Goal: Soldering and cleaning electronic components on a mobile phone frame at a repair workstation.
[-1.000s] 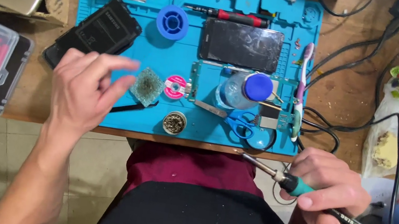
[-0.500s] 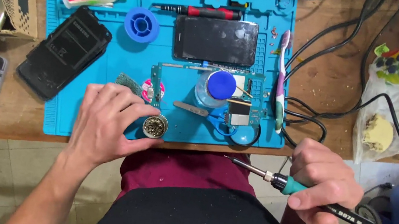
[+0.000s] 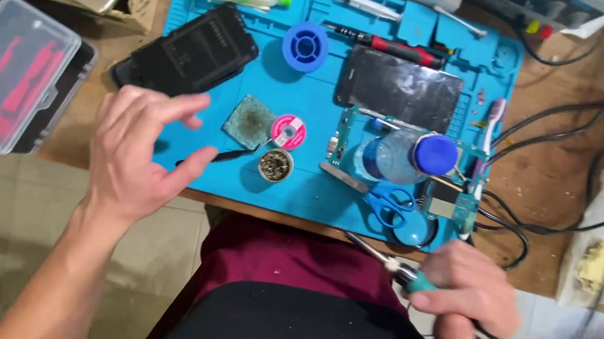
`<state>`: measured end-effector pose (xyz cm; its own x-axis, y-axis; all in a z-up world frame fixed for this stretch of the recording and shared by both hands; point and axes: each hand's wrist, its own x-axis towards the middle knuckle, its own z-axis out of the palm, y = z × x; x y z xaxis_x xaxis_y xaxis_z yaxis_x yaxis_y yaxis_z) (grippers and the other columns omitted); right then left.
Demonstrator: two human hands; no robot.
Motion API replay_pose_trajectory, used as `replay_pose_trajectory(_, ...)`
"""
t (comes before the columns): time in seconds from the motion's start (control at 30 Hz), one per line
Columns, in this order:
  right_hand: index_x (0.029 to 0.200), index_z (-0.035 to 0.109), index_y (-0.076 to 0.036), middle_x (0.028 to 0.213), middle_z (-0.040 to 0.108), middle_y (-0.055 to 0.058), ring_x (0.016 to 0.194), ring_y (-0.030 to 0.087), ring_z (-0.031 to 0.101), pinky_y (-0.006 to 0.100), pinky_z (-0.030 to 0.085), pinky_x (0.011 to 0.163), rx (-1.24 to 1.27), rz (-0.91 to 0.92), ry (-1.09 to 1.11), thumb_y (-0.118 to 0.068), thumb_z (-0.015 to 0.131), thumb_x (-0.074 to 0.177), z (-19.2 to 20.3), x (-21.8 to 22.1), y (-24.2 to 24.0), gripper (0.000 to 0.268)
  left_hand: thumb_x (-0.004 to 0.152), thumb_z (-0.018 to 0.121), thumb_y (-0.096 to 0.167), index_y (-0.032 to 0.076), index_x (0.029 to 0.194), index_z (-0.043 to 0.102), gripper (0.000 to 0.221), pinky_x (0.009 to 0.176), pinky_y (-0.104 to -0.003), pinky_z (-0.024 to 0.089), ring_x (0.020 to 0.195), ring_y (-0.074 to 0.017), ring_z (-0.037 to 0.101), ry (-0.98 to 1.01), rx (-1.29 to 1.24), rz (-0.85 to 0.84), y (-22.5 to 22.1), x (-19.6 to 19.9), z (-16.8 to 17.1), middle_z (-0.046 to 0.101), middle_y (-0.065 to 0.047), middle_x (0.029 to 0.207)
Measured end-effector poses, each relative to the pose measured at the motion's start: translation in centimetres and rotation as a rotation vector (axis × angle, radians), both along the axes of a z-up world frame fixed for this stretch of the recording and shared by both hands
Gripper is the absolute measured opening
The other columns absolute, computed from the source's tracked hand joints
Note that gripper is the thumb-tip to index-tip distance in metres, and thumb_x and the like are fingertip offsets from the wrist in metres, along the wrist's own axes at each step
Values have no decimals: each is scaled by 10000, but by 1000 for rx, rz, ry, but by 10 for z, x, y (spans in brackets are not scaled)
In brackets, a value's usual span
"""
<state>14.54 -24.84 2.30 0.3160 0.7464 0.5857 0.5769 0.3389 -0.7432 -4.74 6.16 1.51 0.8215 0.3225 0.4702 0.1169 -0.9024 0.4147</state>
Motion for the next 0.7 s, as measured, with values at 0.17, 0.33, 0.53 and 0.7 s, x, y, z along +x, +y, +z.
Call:
replay_pose_trajectory(0.17,831,580,-107,553,510,34,457,198,481,329,406,511,67,-48,-48,-274,359,1023,2,-9,20,337,907,713,315,195,1015,726,162,703,-355,333,868,-212,550,46,74,-63,-8,27,-3,664,42,856)
replay_pose_trajectory(0.33,797,583,-130,553,536,37,442,181,494,316,399,494,147,-135,-5,-316,377,1028,-2,-13,18,361,926,688,328,213,1108,718,217,703,-364,374,872,-216,555,149,153,-219,-13,82,13,646,-8,901)
replay_pose_trajectory(0.53,846,545,-147,552,584,30,443,165,476,309,395,487,331,-100,93,-346,371,1049,10,-14,9,334,760,784,381,306,1292,623,561,574,-343,368,687,-172,542,282,447,-425,-20,141,-1,594,25,759)
replay_pose_trajectory(0.7,873,577,-169,591,640,25,449,158,509,302,408,510,301,-180,171,-368,399,1032,12,-15,1,311,924,643,254,241,1257,661,333,562,-380,352,583,-241,564,274,275,-544,-27,161,-15,615,-18,686)
